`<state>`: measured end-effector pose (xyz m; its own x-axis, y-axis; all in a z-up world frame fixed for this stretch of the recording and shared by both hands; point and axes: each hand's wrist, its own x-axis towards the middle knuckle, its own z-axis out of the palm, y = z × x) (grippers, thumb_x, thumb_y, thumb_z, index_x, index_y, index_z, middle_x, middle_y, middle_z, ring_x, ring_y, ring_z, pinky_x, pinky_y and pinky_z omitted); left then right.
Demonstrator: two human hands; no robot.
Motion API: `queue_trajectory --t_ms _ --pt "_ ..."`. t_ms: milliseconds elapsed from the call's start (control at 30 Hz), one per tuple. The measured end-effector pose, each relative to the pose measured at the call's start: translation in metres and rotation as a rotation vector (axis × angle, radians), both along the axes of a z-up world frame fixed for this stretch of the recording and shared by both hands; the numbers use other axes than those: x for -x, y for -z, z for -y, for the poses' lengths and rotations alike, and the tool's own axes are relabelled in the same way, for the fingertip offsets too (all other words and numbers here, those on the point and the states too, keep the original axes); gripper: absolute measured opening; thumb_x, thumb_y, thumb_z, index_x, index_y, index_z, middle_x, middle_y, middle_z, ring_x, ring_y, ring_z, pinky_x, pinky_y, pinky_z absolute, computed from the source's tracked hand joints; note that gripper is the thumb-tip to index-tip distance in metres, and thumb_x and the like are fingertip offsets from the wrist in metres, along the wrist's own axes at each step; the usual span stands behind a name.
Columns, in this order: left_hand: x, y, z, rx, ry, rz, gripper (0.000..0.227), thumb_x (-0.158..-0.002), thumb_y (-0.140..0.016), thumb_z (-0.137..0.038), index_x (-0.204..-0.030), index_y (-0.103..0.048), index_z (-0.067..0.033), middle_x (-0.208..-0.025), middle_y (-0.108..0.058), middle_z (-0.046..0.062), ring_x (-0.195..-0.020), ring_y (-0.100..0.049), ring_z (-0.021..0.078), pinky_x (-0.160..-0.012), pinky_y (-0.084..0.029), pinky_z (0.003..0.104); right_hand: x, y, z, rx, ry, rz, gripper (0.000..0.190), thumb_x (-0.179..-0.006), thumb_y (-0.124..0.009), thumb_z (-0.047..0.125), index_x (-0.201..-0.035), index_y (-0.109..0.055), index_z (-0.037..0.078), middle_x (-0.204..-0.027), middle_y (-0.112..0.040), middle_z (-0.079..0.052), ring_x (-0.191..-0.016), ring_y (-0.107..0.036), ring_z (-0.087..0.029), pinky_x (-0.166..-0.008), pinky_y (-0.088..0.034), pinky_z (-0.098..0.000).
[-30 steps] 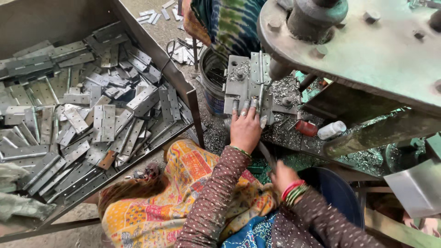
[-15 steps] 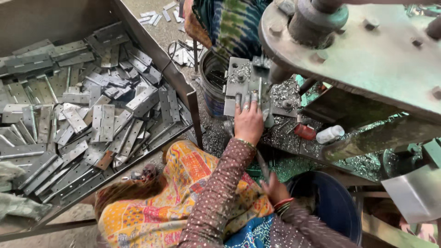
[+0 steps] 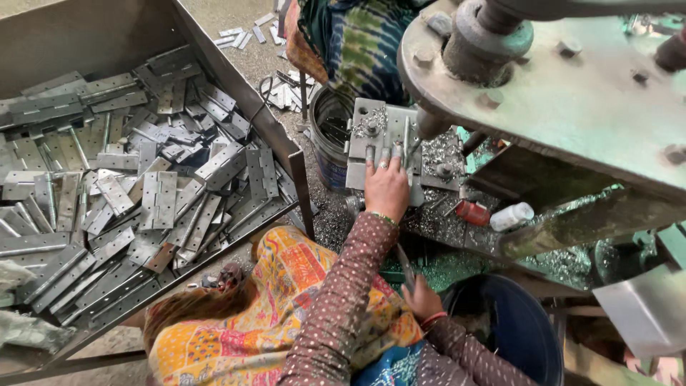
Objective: The person sits on the floor and repeatedly picks up metal hinge pieces from a bin, places them into a press machine, and operates the lever to process them. The person handles the metal pieces one at a time and returns them to the bin after processing.
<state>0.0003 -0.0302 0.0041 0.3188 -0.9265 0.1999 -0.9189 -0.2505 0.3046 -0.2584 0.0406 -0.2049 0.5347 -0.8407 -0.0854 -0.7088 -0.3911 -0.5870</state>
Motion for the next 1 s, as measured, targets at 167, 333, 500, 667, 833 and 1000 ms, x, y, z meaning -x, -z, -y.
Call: queue_trajectory --t_ms 167,333,500,667,833,1000 --pt "-0.019 -0.01 0.006 0.05 -0.016 0.15 0.025 -0.093 -0.055 -0.019 -0.103 -0.077 -0.0137 -0.146 -0.056 0.005 -0.14 -0.049 0.0274 -0.12 -0.023 0.058 0.011 -0.011 0.045 -0.099 -0.025 -0.48 0.056 -0.087 -0.071 0.049 -0.116 -0.047 0.007 -0.083 -0.072 -0.024 -0.074 -0.072 -0.044 -0.064 -0.059 -0.0523" --pt "-0.032 -0.005 0.032 0.077 -0.037 0.156 0.022 -0.095 -0.057 -0.02 -0.099 -0.079 -0.0176 -0.144 -0.058 0.004 -0.142 -0.049 0.0271 -0.123 -0.019 0.058 0.01 -0.009 0.029 -0.169 0.027 -0.284 0.051 -0.09 -0.066 0.047 -0.117 -0.044 0.009 -0.082 -0.072 -0.022 -0.07 -0.073 -0.044 -0.061 -0.059 -0.0531" --pt "-0.03 -0.001 0.034 -0.067 -0.016 0.017 0.023 -0.089 -0.058 -0.021 -0.097 -0.08 -0.0192 -0.152 -0.053 0.004 -0.127 -0.058 0.0222 -0.121 -0.024 0.053 -0.005 0.013 0.002 -0.115 0.013 -0.223 0.054 -0.09 -0.062 0.047 -0.121 -0.043 0.007 -0.086 -0.072 -0.025 -0.077 -0.07 -0.048 -0.065 -0.054 -0.0576" --pt "-0.014 -0.018 -0.007 0.055 0.003 0.165 0.024 -0.086 -0.062 -0.025 -0.1 -0.079 -0.0158 -0.135 -0.063 0.003 -0.128 -0.057 0.0209 -0.118 -0.032 0.054 0.022 -0.045 0.058 -0.131 -0.033 -0.254 0.057 -0.084 -0.07 0.054 -0.106 -0.059 0.003 -0.088 -0.072 -0.028 -0.085 -0.07 -0.048 -0.074 -0.054 -0.0529" --pt "0.04 -0.008 -0.102 0.266 -0.016 0.296 0.031 -0.088 -0.063 -0.028 -0.11 -0.077 -0.0125 -0.134 -0.063 0.006 -0.136 -0.054 0.0241 -0.125 -0.031 0.054 -0.001 -0.103 0.063 -0.164 -0.086 -0.313 0.06 -0.079 -0.075 0.055 -0.105 -0.062 0.002 -0.086 -0.074 -0.024 -0.082 -0.074 -0.043 -0.076 -0.056 -0.0495" --pt "0.013 -0.002 -0.107 0.609 0.162 0.257 0.022 -0.091 -0.061 -0.021 -0.111 -0.065 -0.0123 -0.122 -0.062 0.005 -0.129 -0.06 0.0257 -0.126 -0.031 0.062 -0.016 -0.121 0.048 -0.305 0.027 -0.433 0.061 -0.084 -0.076 0.051 -0.113 -0.059 0.001 -0.082 -0.073 -0.027 -0.071 -0.075 -0.042 -0.067 -0.06 -0.0507"
